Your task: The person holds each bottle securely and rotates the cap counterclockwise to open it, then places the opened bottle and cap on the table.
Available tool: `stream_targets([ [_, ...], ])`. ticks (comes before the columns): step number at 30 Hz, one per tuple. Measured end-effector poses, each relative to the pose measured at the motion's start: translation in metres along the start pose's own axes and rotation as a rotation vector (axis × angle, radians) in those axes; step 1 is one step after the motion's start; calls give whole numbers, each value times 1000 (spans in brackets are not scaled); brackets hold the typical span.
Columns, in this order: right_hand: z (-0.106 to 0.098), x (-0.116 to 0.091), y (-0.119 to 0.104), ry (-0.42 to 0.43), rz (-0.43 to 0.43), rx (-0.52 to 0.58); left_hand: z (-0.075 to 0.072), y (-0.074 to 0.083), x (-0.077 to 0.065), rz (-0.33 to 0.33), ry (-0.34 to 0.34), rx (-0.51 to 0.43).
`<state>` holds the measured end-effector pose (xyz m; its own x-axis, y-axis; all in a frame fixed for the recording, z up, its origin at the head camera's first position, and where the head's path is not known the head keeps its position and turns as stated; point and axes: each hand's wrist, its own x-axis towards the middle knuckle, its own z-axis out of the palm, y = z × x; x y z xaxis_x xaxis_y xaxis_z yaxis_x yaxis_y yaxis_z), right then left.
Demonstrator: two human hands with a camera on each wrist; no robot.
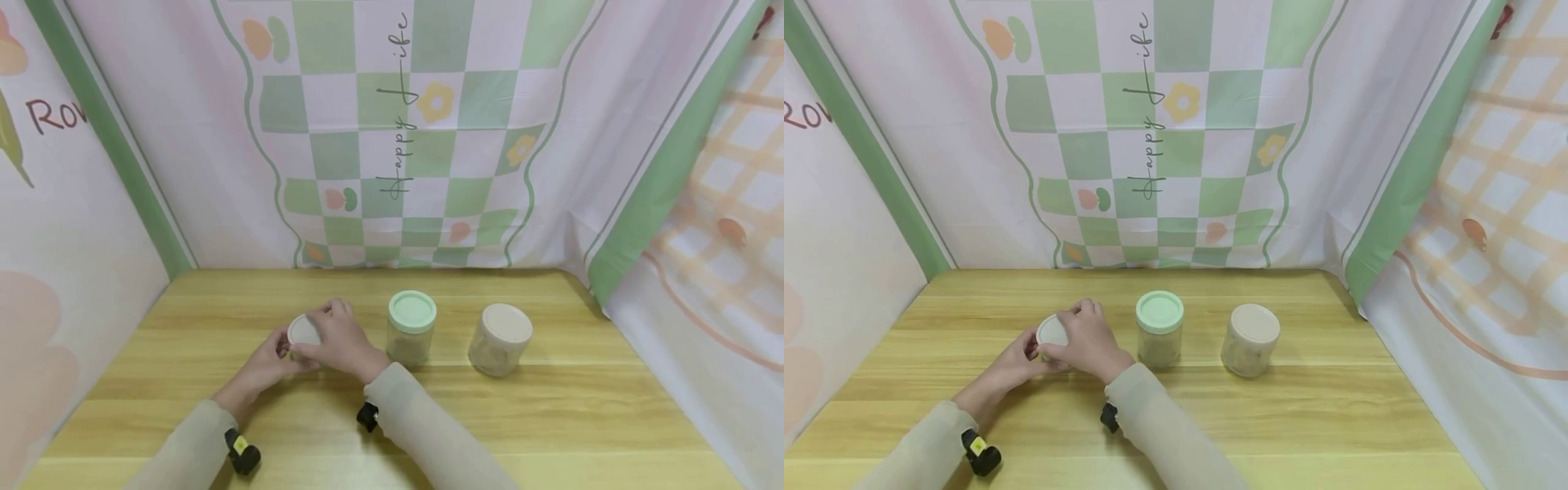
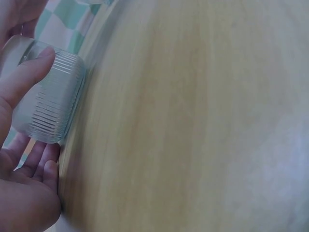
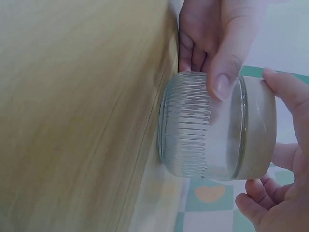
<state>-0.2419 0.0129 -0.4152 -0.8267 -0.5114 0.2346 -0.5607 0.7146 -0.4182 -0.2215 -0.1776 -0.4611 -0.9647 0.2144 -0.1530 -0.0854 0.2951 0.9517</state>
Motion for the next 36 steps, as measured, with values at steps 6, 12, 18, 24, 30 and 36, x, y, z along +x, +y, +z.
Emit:
stream_targets([
  [6, -4, 1, 2, -39, -17, 19, 0, 0, 0, 17, 3, 6],
  [12, -8, 2, 1, -71, -40, -3, 0, -2, 1, 11, 3, 5],
  [18, -8, 2, 4, -80, -68, 48, -1, -2, 1, 8, 4, 5],
  [24, -9, 2, 6, -111, -72, 137, -2, -1, 3, 9, 12, 1],
  [30, -10, 1, 7, -151, -88, 194, -2, -4, 4, 13, 14, 7],
  [36, -10, 2, 9, -152, -106, 235, -3, -3, 2, 20, -5, -3],
])
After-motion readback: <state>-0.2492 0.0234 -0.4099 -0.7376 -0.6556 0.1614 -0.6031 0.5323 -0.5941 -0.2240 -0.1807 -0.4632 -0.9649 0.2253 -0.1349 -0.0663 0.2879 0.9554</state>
